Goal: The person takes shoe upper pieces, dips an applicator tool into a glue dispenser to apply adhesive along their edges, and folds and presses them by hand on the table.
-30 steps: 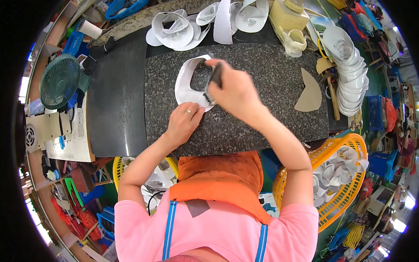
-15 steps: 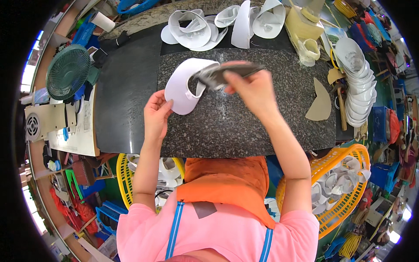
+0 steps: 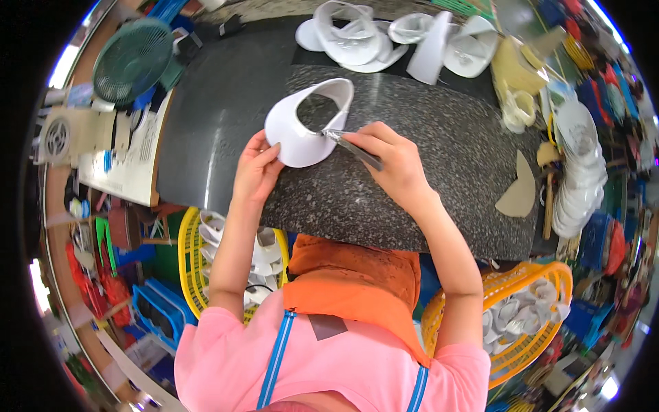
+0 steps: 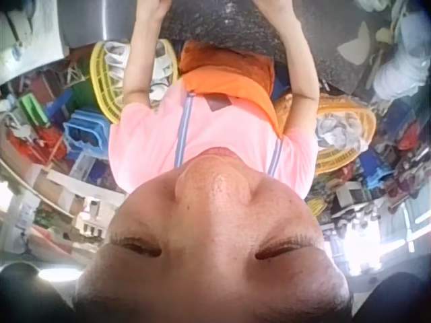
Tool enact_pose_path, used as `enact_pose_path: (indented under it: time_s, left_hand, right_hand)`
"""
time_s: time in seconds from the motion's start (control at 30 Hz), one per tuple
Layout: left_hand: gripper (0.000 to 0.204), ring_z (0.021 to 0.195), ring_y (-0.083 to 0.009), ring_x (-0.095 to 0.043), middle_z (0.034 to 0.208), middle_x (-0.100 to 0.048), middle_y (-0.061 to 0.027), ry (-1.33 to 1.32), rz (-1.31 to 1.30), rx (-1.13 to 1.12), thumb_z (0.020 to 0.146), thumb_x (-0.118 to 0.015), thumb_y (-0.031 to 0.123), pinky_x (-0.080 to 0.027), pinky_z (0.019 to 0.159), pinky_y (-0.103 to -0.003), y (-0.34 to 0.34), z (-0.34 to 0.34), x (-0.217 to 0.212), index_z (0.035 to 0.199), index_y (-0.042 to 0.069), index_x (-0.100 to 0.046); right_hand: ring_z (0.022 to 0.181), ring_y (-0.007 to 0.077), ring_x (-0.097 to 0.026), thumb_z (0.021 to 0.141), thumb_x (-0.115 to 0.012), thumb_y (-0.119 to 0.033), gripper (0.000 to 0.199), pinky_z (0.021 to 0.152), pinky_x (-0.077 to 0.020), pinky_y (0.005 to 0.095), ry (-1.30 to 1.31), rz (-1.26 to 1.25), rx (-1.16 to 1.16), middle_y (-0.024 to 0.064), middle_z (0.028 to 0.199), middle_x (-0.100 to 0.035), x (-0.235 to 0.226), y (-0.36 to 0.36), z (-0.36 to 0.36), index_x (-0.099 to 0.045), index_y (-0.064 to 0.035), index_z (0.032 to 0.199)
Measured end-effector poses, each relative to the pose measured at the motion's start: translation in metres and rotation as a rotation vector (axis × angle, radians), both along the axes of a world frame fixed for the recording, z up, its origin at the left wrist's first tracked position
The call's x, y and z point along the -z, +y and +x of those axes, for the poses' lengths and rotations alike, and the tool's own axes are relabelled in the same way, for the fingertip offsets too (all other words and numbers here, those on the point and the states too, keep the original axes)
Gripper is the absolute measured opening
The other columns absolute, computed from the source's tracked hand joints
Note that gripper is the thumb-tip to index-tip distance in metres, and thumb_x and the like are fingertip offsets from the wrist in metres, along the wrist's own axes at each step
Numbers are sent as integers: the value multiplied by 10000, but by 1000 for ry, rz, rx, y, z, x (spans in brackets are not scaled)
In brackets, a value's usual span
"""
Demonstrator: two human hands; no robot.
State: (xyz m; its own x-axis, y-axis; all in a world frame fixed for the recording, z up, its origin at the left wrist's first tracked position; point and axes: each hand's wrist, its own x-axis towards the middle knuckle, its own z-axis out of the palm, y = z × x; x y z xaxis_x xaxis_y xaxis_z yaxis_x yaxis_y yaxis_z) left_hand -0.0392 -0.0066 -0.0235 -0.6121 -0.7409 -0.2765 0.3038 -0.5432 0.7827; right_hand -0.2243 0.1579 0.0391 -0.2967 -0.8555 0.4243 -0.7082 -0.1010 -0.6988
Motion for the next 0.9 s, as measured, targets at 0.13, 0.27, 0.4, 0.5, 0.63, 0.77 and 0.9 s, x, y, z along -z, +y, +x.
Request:
enact_pose_path:
  time_s: [0.13, 0.27, 0.4, 0.5, 0.63, 0.77, 0.9]
  left_hand:
    - [353, 965, -195, -579, 1046, -574, -86, 59, 92, -45, 806, -578, -42, -511, 834, -379, 8, 34, -4, 1151, 10, -520]
    - [374, 914, -185, -623, 1024, -625, -85, -133, -173, -249, 759, -645, -20, -534, 797, -321, -10, 153, -53, 1125, -9, -565]
    - [400, 953, -228, -613, 1076, -615, -135, -421, -253, -704, 787, -619, -1, -491, 874, -354, 8, 301, -72, 1168, -72, -521]
    - [344, 928, -240, -620, 1048, -624, -130, -573, -132, -860, 798, -603, -17, -502, 838, -366, 39, 372, -46, 1135, -51, -545]
    - [341, 975, -257, -603, 1084, -599, -129, -584, 110, -1046, 843, -509, -43, -502, 855, -385, 80, 443, 51, 1181, -5, -504]
    - [408, 1107, -288, -527, 1236, -499, -148, -324, 323, -1316, 884, -406, -59, -457, 956, -423, 118, 456, 106, 1282, 32, -402]
    - [404, 1145, -321, -492, 1269, -477, -144, -57, 205, -1489, 891, -372, -59, -432, 992, -436, 152, 474, 164, 1285, 26, -395]
  right_hand:
    - [820, 234, -615, 729, -652, 39, 284, 717, -484, 297, 30, 68, 95, 103, 890, -620, 14, -7, 15, -660, -52, 997]
    - [704, 126, -605, 849, -554, 26, 188, 667, -496, 230, -389, -32, 349, 77, 916, -609, 10, 14, 3, -629, 43, 1021]
    - [689, 122, -604, 886, -526, -34, 210, 667, -481, 232, -326, 12, 310, 85, 949, -623, 19, 22, -10, -607, 54, 1059]
    - [710, 126, -599, 884, -559, -85, 216, 710, -462, 251, -338, 38, 301, 77, 868, -654, 21, 20, -5, -624, 38, 1048]
    - [720, 135, -604, 881, -588, -133, 249, 723, -463, 269, -311, 48, 370, 94, 834, -665, 29, 25, -8, -631, 69, 1020]
    - [704, 146, -614, 870, -610, -158, 283, 718, -470, 276, -267, 68, 471, 112, 835, -669, 28, 35, -10, -630, 101, 982]
    - [677, 158, -619, 868, -605, -123, 255, 682, -491, 263, -264, 17, 504, 130, 841, -663, 20, 43, -7, -627, 112, 966]
